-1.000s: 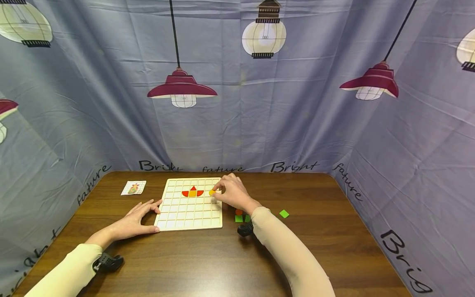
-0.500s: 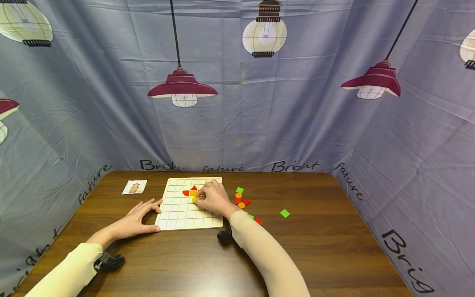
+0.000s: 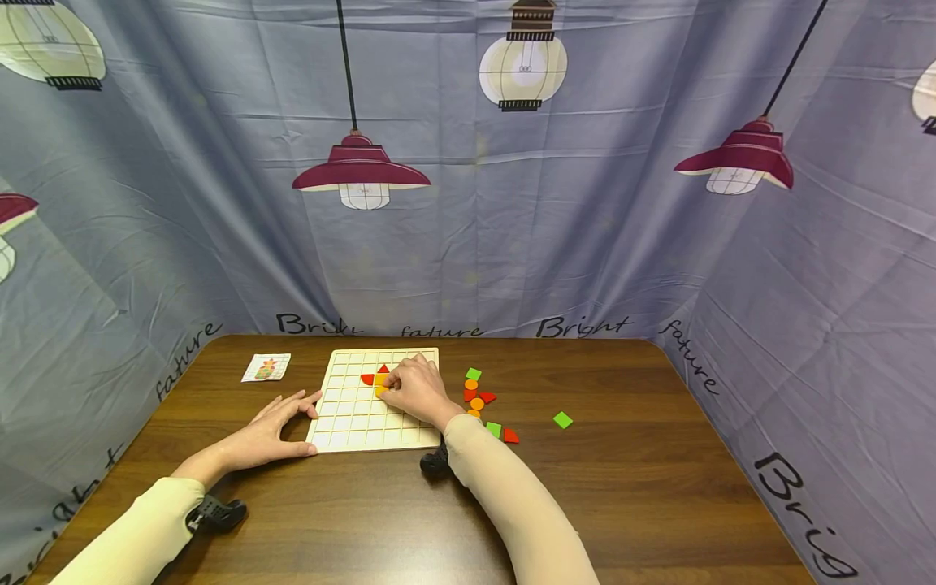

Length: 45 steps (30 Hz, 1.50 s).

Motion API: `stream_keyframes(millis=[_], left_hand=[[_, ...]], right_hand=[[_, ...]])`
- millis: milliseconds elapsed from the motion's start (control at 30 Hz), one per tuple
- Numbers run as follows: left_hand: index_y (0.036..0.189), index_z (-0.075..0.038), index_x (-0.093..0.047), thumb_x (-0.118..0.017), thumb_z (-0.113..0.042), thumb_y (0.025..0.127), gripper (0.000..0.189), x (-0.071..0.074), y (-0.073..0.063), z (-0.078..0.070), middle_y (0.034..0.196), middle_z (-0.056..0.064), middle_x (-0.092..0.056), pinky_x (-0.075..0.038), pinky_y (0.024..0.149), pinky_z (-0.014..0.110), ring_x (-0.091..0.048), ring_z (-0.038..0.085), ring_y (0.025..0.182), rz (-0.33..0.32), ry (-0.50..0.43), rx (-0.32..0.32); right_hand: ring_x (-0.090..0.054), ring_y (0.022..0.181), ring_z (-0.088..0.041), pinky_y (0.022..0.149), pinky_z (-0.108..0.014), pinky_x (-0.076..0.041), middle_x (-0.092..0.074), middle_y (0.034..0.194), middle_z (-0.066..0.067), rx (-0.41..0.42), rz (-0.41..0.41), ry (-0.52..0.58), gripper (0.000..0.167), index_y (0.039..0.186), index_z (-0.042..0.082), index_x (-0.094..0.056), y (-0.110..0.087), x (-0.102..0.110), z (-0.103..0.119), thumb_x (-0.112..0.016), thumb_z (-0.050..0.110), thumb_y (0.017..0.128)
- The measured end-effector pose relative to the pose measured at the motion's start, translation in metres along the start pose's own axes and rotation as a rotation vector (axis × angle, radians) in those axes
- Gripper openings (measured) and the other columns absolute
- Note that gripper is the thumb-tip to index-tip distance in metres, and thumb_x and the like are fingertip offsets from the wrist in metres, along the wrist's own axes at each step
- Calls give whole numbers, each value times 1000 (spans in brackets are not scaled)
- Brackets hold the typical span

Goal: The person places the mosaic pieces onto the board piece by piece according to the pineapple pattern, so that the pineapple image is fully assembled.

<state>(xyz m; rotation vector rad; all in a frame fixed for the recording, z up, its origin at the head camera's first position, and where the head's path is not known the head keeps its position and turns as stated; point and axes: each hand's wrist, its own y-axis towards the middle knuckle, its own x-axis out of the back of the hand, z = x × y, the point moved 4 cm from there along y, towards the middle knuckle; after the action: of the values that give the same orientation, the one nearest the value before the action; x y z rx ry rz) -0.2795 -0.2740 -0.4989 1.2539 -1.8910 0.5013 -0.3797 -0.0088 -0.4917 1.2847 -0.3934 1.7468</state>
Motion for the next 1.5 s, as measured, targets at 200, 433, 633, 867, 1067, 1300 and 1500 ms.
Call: stream_keyframes(millis=[200, 433, 633, 867, 1067, 1300, 1500], left_hand=[[112, -19, -56, -82, -49, 83, 49, 0, 1, 1, 160, 14, -40, -3, 120, 66, -25, 45, 150, -3, 7, -7], [112, -19, -56, -82, -50, 83, 50, 0, 1, 1, 160, 14, -40, -4, 120, 67, -25, 46, 150, -3, 9, -12], [112, -19, -56, -82, -49, 83, 49, 0, 0, 0, 160, 15, -41, -4, 120, 66, -25, 45, 150, -3, 6, -7], [112, -19, -56, -83, -48, 83, 49, 0, -1, -2, 160, 15, -40, -4, 120, 67, -24, 46, 150, -2, -5, 4], [112, -19, -56, -82, -48, 84, 49, 1, -1, -1, 160, 14, -40, -4, 119, 67, -25, 46, 150, 0, -4, 2], [112, -19, -56, -83, -48, 84, 48, 0, 0, 0, 160, 15, -40, -4, 119, 68, -25, 47, 150, 0, -5, -4], [112, -20, -56, -82, -48, 84, 48, 0, -1, 1, 160, 14, -40, -3, 119, 68, -24, 46, 150, 6, -5, -1]], right_hand=[[-45, 88, -10, 83, -30, -40, -60, 90, 17, -18, -9, 8, 17, 95, 27, -78, 1, -1, -1, -78, 43, 90], [-46, 87, -10, 83, -30, -40, -61, 90, 16, -25, -23, 2, 18, 94, 27, -78, 1, -2, 0, -80, 44, 88], [-48, 92, -11, 85, -32, -41, -61, 91, 15, -21, -39, 21, 16, 93, 27, -78, -2, 0, 0, -80, 42, 89], [-47, 94, -12, 83, -34, -39, -60, 90, 15, -47, -44, 53, 15, 99, 26, -79, -7, 22, -11, -77, 39, 92], [-46, 95, -17, 84, -38, -37, -60, 93, 7, -68, -62, 88, 24, 110, 19, -79, -17, 52, -36, -75, 36, 94], [-47, 96, -19, 85, -39, -38, -61, 96, 7, -86, -101, 61, 25, 112, 16, -78, -36, 82, -66, -79, 30, 92], [-48, 100, -20, 89, -42, -39, -64, 103, 5, -118, -72, 38, 28, 115, 16, -78, -57, 99, -88, -78, 32, 92]])
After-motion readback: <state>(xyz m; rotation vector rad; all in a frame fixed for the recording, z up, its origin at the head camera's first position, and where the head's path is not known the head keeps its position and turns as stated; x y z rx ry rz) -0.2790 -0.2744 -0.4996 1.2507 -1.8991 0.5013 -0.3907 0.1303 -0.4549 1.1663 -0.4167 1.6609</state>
